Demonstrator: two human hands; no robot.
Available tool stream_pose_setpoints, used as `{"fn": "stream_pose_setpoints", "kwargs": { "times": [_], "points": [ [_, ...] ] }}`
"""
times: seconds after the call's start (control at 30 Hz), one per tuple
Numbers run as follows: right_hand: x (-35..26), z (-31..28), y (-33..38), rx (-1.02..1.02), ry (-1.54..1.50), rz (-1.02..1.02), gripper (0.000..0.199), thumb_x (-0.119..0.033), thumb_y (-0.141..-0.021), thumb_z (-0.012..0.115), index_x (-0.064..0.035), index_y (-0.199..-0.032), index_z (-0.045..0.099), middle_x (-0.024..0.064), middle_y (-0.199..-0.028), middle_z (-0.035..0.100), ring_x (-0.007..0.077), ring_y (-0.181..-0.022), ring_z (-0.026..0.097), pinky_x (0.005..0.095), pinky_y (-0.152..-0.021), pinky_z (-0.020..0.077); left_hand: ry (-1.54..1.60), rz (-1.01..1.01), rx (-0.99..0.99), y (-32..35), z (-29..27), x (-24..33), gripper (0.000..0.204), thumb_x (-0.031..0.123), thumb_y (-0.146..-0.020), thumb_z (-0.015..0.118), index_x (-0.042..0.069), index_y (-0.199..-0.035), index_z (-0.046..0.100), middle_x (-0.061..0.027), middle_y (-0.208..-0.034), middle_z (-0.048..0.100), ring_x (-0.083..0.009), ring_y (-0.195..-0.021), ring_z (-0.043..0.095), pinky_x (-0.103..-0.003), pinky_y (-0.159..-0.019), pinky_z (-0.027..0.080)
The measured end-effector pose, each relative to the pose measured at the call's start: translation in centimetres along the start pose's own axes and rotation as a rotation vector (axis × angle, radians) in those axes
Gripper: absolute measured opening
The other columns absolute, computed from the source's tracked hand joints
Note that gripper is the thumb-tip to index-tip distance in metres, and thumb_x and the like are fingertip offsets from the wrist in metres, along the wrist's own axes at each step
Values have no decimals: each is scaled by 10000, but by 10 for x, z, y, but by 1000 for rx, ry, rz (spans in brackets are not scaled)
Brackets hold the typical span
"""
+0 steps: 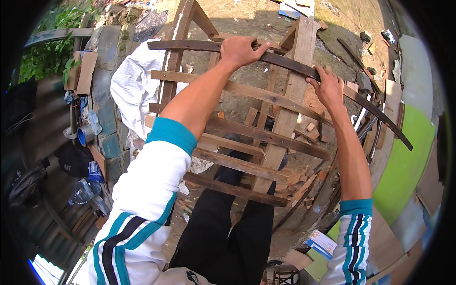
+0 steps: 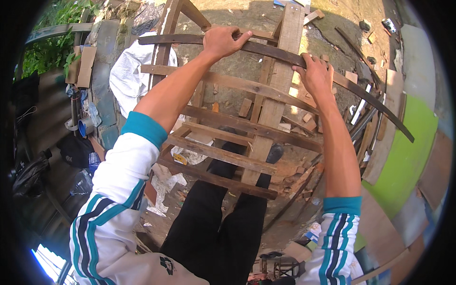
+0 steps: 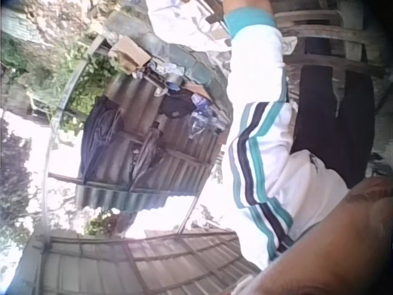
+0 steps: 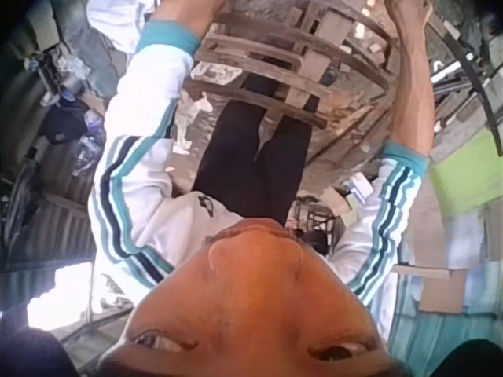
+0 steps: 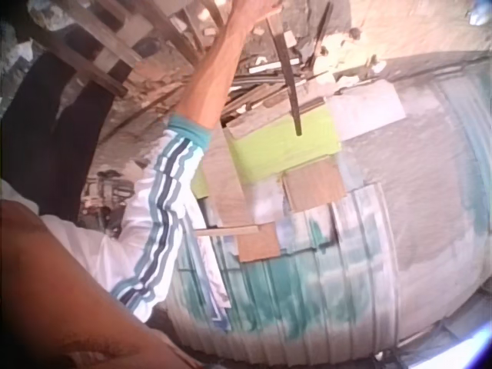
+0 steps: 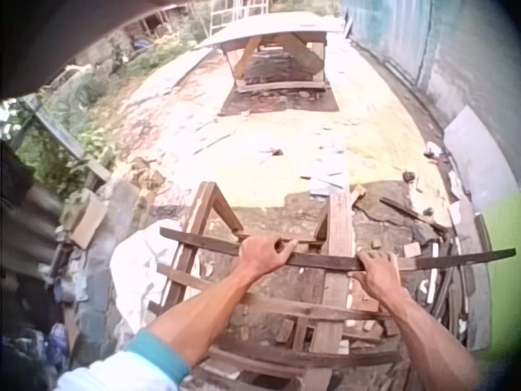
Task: The person fits a curved wooden slat onto a wooden frame, then uses a hammer to strike the slat while seated on the ground. The person repeatedly adjusts and hammers the slat to secure it.
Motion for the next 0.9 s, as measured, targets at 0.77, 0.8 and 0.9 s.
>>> {"fn": "stream_pose_setpoints", "kwargs": {
  "times": [0.77,0.8,0.9],
  "points": [
    [9,-5,53,90,103,-111,401,-322,-968,620,-176,-1336,555,154,-1196,620,354,-1117,601,531,-1044,397,-99,57,-66,64,23,17,559,583,-1034,377,253,-1468,504,-164,-1612,288,-388,-1530,116,-669,-1176,-26],
    [10,-8,61,74,65,-110,400,-315,-967,622,-176,-1336,555,161,-1171,620,356,-1094,605,516,-1016,416,-104,89,-66,69,19,20,570,585,-1033,380,250,-1478,496,-160,-1627,267,-387,-1532,111,-667,-1177,-25],
    [8,-22,90,85,28,-127,396,-292,-972,616,-145,-1334,554,160,-1112,602,357,-1048,589,469,-915,440,8,179,46,89,-3,29,584,565,-1024,420,222,-1490,497,-212,-1654,167,-406,-1538,55,-650,-1183,-50]
  ]
}}
Point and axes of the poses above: each hand's wrist, its own y-axis away from the middle knuckle, its own z-axis out of the palm, x = y × z, the point moved 7 cm from there along -y, towards the middle knuckle
